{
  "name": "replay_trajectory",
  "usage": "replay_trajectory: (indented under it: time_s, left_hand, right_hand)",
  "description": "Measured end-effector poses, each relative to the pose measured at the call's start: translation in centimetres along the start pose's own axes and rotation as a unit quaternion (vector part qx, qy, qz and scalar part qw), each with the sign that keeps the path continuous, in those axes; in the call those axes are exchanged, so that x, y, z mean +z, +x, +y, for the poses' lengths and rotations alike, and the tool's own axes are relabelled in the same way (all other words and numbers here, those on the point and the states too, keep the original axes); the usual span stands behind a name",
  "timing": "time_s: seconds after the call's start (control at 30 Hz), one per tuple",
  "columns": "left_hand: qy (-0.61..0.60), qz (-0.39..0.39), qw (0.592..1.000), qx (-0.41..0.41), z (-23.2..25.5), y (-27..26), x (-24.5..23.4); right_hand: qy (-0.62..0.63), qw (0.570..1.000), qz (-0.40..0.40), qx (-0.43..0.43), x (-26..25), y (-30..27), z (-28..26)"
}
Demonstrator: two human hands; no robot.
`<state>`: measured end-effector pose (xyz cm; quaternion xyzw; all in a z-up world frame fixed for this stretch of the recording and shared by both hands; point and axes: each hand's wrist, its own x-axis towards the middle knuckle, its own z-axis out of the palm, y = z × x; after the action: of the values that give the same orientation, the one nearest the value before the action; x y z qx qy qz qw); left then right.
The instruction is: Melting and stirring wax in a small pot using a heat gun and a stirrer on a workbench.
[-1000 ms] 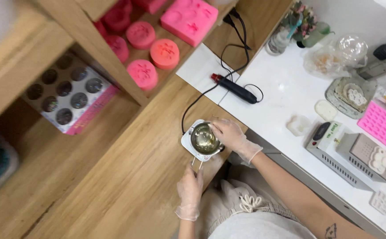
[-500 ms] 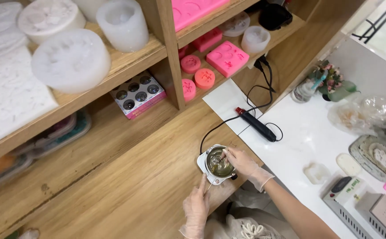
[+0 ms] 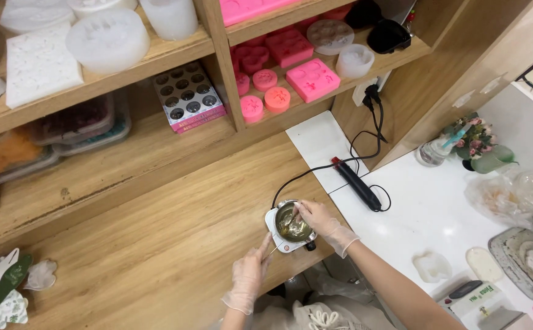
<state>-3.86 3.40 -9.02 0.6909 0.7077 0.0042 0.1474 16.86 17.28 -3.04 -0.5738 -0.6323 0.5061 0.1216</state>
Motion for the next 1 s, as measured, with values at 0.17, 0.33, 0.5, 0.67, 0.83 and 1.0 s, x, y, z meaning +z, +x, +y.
replay_trajectory:
  time_s: [0.17,0.33,0.5,0.67,0.83,1.0]
  left_hand:
    - [0.012,0.048,0.999,0.006,-0.5,0.0,1.0]
    - [0.004,0.09,0.996,0.007,-0.4,0.0,1.0]
    - [0.005,0.03,0.999,-0.036,-0.3,-0.4,0.9]
    - [-0.012,0.015,0.999,-0.034,0.2,-0.9,1.1]
    - [-0.019,0.014,0.999,-0.033,0.0,-0.7,0.4]
    - [-0.019,0.023,0.999,-0.029,0.5,-1.1,-0.4]
  right_hand:
    - [-0.059,0.996,0.043,-0.06,0.0,2.3,2.4]
    - [-0.038,0.997,-0.008,-0.065,-0.3,2.6,3.1]
    - [-0.134,0.941,0.176,-0.256,-0.1,3.9,7.5]
    - [-0.052,0.956,0.17,-0.233,1.5,0.7,5.4]
    - [-0.1,0.95,0.193,-0.224,0.6,1.0,5.0]
    - [0.051,0.976,0.11,-0.182,1.2,0.5,5.0]
